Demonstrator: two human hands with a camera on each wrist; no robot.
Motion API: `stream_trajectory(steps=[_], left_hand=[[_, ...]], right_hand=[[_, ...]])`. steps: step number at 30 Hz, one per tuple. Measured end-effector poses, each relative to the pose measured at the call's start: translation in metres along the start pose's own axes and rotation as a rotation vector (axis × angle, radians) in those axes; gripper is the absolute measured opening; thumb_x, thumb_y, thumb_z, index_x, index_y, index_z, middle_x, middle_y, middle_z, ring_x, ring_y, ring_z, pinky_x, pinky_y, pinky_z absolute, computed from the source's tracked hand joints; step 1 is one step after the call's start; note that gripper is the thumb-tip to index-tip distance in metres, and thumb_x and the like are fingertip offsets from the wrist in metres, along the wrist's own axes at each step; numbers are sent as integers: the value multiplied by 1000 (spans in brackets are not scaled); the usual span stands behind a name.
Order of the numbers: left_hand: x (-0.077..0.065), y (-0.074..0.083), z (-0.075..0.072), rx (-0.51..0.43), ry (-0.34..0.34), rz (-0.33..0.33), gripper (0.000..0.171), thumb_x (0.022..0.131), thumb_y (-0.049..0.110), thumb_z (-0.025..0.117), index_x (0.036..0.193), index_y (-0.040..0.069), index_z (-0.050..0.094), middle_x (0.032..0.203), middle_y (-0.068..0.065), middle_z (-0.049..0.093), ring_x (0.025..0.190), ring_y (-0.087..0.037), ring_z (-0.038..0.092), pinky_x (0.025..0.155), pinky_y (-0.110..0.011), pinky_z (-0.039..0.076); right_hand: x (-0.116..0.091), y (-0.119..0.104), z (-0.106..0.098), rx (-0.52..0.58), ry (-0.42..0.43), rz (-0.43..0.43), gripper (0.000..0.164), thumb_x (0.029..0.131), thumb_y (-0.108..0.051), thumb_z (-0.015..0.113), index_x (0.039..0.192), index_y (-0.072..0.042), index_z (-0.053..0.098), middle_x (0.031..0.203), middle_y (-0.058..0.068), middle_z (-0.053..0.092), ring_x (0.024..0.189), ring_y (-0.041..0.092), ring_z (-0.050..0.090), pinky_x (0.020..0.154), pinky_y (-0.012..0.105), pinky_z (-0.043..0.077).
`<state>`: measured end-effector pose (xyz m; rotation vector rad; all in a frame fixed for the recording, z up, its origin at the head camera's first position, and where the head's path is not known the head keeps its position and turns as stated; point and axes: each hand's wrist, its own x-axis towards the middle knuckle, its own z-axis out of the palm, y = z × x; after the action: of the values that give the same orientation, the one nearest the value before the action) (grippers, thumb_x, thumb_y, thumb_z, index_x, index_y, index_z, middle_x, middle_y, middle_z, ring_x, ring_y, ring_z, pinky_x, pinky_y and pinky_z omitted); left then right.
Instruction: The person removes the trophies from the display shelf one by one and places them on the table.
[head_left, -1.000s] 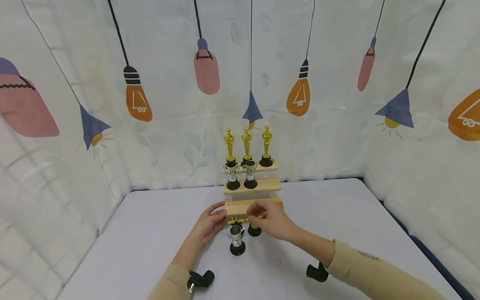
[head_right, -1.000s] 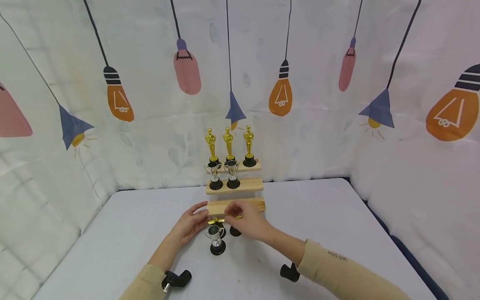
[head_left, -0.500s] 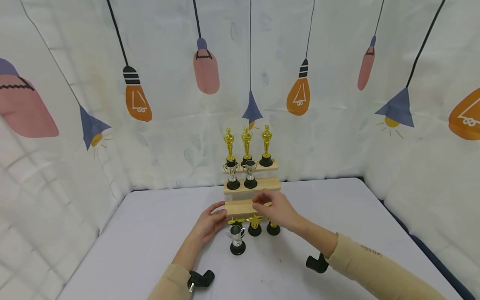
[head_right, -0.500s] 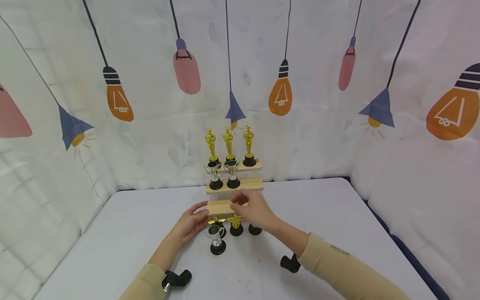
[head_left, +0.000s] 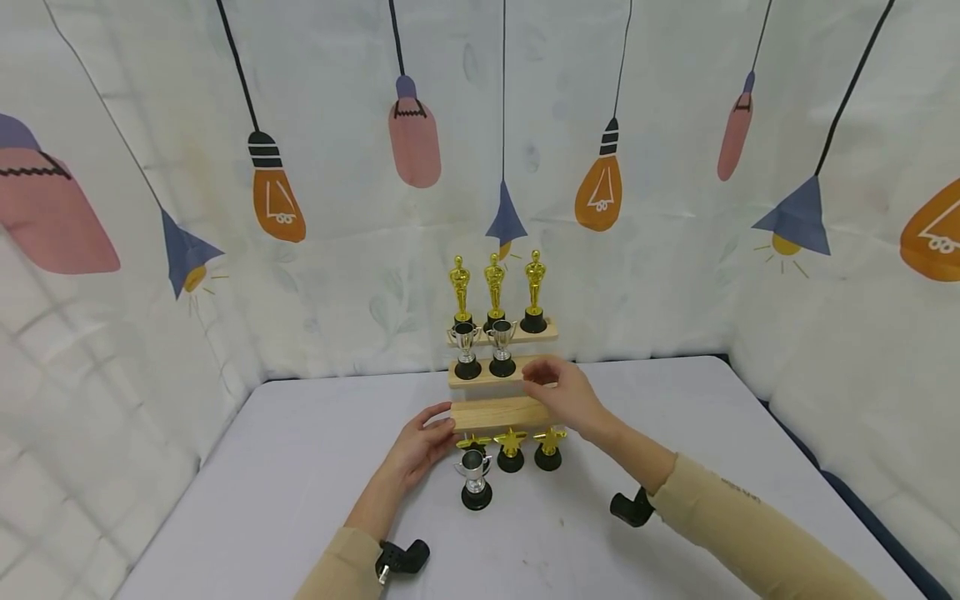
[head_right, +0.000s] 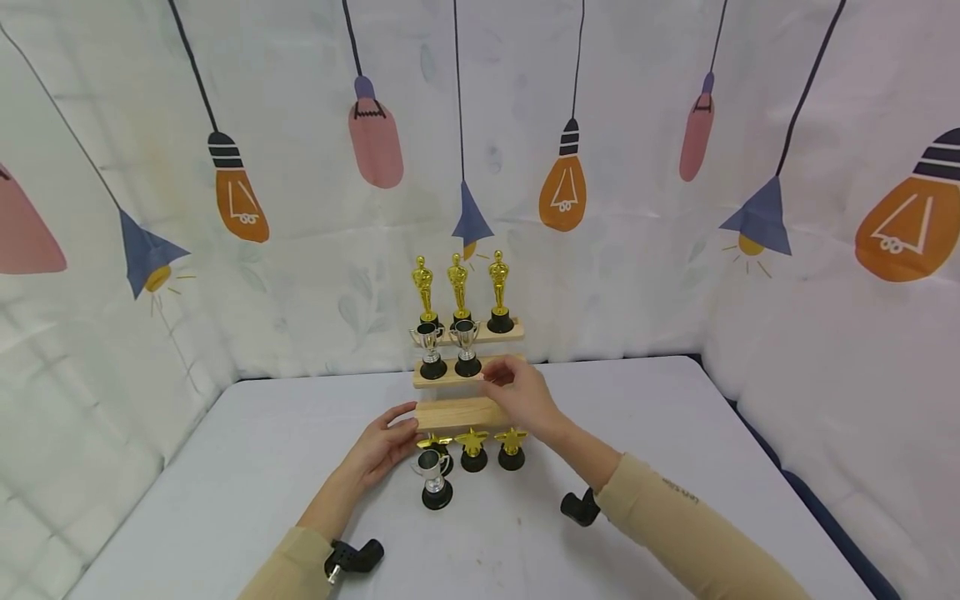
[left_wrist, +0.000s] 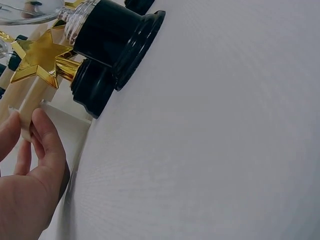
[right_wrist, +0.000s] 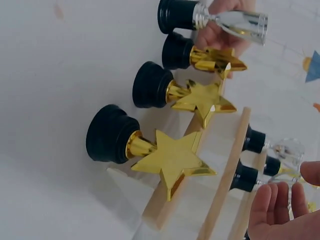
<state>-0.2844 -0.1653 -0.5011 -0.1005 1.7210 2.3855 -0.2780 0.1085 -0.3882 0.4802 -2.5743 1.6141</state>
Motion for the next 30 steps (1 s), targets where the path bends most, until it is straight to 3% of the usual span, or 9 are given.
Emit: stream_trajectory(steps=[7, 12, 24, 30], left_hand=[[-1, 0, 1, 8, -1, 3, 53, 102, 0, 61, 151, -5, 39, 122, -19, 60, 98, -18, 65, 87, -28, 57], [0, 0, 2, 0, 7, 1, 51, 102, -1, 60, 150, -3, 42, 121, -18, 61, 98, -18, 65, 86, -28, 57], [1, 0, 1, -5, 11, -8, 52, 102, -2, 60, 151, -2, 41, 121, -19, 60, 99, -19, 65, 87, -28, 57], [0, 1, 0, -14, 8, -11, 52, 102, -2, 60, 151, -1, 41, 121, -18, 60, 99, -19, 66, 88, -29, 58]], right_hand=[[15, 6, 1, 46, 50, 58, 24, 96, -10, 74, 117, -2, 66, 111, 9, 67, 107, 26, 62, 90, 38, 54], [25, 4, 2, 66, 52, 53, 25, 96, -11, 74, 119, -2, 66, 112, 10, 66, 107, 27, 62, 89, 39, 54], [49, 6, 12, 35, 38, 75, 40, 95, -13, 75, 129, 3, 62, 116, 12, 64, 107, 27, 61, 91, 39, 54], [55, 8, 21, 2, 35, 80, 37, 94, -14, 77, 125, 0, 64, 114, 11, 64, 103, 26, 60, 87, 39, 54]])
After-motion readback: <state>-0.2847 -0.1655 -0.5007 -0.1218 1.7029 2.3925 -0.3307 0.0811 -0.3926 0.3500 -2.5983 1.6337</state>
